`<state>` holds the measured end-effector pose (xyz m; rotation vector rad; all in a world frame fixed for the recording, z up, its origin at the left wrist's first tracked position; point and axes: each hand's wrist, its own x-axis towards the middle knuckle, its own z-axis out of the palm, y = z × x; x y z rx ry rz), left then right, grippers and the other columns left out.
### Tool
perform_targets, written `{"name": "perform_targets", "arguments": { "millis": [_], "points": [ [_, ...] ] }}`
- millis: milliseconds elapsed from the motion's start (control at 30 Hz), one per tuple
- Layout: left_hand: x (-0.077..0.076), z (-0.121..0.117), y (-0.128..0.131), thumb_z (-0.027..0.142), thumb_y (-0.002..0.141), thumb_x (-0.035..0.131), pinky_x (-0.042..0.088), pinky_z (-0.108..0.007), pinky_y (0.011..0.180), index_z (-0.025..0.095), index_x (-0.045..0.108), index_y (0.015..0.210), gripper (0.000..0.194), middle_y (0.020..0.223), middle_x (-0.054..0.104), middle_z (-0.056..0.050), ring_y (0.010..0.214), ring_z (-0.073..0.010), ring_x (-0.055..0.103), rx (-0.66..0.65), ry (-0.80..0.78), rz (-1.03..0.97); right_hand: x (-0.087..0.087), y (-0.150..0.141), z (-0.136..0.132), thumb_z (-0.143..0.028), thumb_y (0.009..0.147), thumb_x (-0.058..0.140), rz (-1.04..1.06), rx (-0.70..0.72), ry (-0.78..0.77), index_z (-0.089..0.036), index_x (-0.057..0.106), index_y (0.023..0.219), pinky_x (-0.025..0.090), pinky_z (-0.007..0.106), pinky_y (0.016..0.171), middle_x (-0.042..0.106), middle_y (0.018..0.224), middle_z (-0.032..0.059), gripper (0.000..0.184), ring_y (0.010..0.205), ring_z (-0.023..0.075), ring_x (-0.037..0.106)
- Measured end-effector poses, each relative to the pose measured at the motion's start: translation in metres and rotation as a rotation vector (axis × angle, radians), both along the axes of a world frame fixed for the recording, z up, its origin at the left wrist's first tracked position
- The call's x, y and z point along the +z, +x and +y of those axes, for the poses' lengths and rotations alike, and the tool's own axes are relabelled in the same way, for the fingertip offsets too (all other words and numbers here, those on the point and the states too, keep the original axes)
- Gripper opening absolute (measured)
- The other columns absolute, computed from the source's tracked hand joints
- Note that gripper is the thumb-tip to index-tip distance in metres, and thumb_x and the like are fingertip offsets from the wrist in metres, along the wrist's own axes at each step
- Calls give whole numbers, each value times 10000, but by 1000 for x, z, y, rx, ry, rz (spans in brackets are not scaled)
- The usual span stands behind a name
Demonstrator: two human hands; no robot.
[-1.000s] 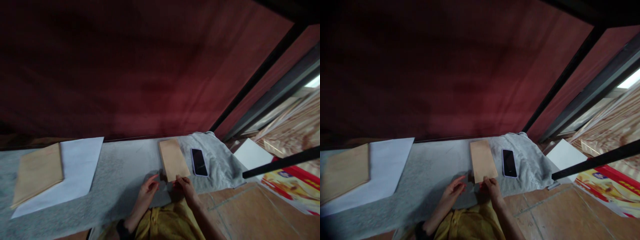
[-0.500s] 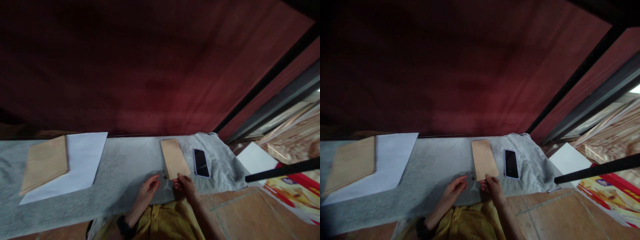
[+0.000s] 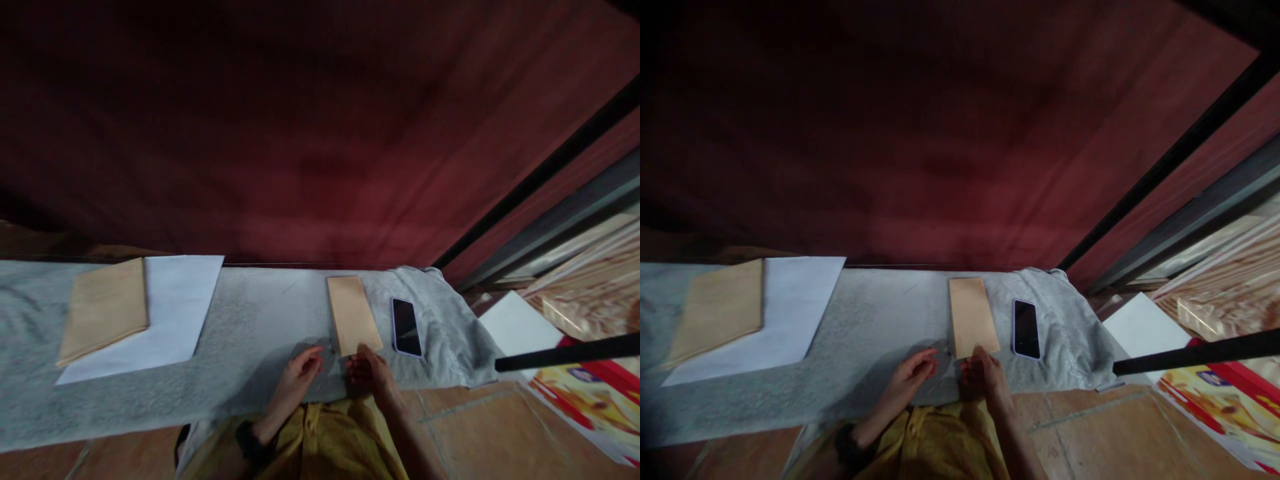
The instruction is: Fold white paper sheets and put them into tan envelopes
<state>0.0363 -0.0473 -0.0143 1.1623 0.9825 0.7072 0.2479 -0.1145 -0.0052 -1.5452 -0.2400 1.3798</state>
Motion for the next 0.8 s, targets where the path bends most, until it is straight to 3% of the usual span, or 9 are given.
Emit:
{"name": "perform_targets", "arguments": {
  "millis": [133,267,333,433,500,567,700,800],
  "points": [
    [8,-3,-3,571,811,682,566,-377,788,186,746,1109,491,894,762,-98,824,-246,705,2,25,-8,-2,2,-2,-659,732,714,60,-29,-79,-179,686,745,570,297,524,763,712,92,481,543,190,696],
    [10,-2,-10,568,863,626,588,-369,780,179,746,1102,473,873,769,-95,810,-242,722,34,80,33,1,-3,-5,-722,685,729,-12,-45,-29,-194,676,742,563,303,538,762,716,80,534,562,201,695],
    [11,4,-19,522,906,579,599,-371,808,195,743,1101,414,939,778,-94,845,-238,732,76,191,114,2,-11,-7,-794,658,712,-116,-35,15,-191,687,768,564,307,551,764,726,81,614,585,213,699],
    [17,24,-47,380,960,503,570,-388,959,229,724,1129,316,1118,758,-87,1035,-231,711,161,515,357,0,-27,-7,-852,750,588,-362,92,139,-190,696,775,570,311,603,762,746,85,672,622,215,697],
    [23,42,-75,298,970,467,514,-422,1062,223,696,1187,324,1236,710,-102,1181,-243,655,262,711,592,-4,-38,-8,-786,896,461,-577,264,258,-205,708,797,575,302,664,762,772,80,639,672,208,705],
    [30,58,-108,277,978,459,483,-467,1093,184,646,1277,364,1370,625,-153,1265,-277,600,377,799,861,-9,-48,-8,-669,991,401,-738,422,355,-228,733,864,577,292,725,769,828,76,566,746,206,722],
    [32,73,-164,307,999,445,408,-587,1116,53,506,1436,508,1532,458,-262,1452,-399,394,495,716,1361,-19,-59,-7,-422,1060,355,-1073,608,557,-232,759,1040,581,294,813,778,1026,114,447,915,215,738],
    [26,70,-185,365,1010,446,401,-611,1091,13,511,1423,547,1509,481,-286,1425,-433,416,436,615,1537,-22,-63,-1,-297,1067,306,-1311,693,588,-221,749,1083,582,273,817,776,1066,106,450,947,204,746]
  ]
}}
